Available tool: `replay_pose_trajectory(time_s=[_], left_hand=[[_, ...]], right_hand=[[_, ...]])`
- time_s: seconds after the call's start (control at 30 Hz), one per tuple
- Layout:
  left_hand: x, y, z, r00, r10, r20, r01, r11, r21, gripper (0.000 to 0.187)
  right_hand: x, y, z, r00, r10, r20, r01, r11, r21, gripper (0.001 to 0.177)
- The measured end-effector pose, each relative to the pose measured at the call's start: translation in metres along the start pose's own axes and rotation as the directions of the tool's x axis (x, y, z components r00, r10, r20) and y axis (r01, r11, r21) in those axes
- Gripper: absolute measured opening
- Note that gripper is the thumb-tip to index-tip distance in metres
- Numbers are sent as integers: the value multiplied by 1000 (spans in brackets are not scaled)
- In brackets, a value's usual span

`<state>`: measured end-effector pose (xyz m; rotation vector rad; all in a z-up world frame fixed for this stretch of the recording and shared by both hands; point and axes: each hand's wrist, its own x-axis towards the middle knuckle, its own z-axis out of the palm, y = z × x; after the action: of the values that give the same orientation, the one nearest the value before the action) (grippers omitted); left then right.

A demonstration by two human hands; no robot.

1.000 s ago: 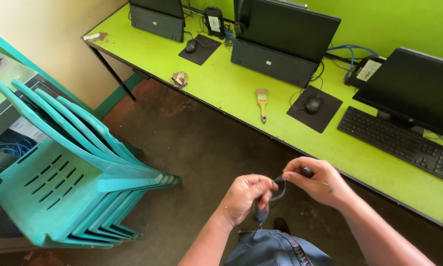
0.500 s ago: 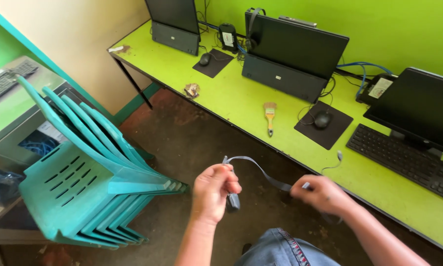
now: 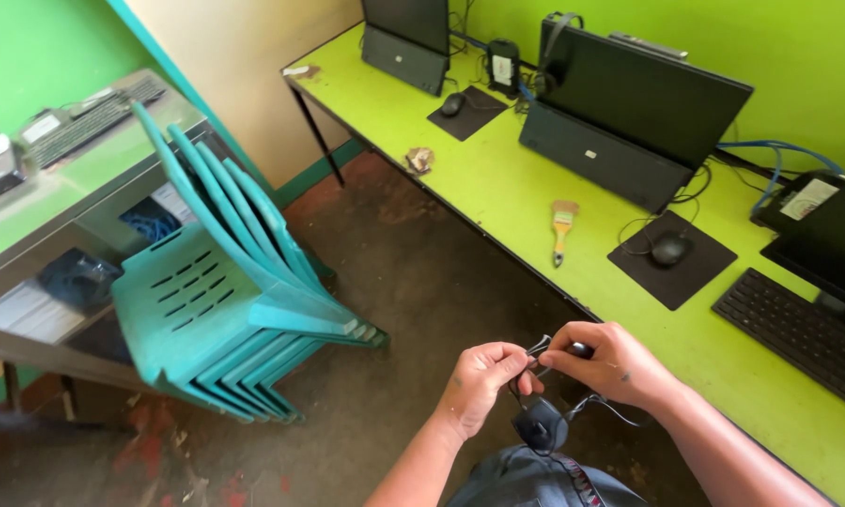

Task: Cleaning a computer desk with a brush and organizing a mouse cable.

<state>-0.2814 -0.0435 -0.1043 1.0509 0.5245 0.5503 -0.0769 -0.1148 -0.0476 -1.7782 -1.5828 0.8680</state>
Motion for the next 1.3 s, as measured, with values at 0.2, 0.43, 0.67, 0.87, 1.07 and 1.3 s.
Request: replay_pose_trajectory(time_s=[0.2, 0.43, 0.67, 0.87, 1.07, 1.3], left_hand=[[-5, -8, -7, 981, -135, 138, 157, 974, -163, 29], [-5, 2, -48, 984, -135, -120, 95, 950, -297, 22], [-2, -6, -50, 970, 121, -212, -184, 933, -310, 21], [1, -10, -29, 860, 295, -417, -267, 956, 125, 19], [-4, -49, -13, 952, 278, -129, -233, 931, 282, 17], [-11, -60, -30, 983, 40, -180, -60, 993, -105, 21]], right_hand=[[6, 16, 4, 999, -16, -38, 17, 999, 28, 18], [5, 80, -12, 989, 108, -99, -92, 984, 149, 21], [12, 185, 9, 982, 148, -117, -127, 978, 167, 21], [9, 140, 55, 986, 147, 84, -146, 989, -15, 20], [17, 73, 45, 975, -70, 211, 50, 994, 101, 23], [27, 43, 35, 994, 102, 49, -92, 981, -173, 18]])
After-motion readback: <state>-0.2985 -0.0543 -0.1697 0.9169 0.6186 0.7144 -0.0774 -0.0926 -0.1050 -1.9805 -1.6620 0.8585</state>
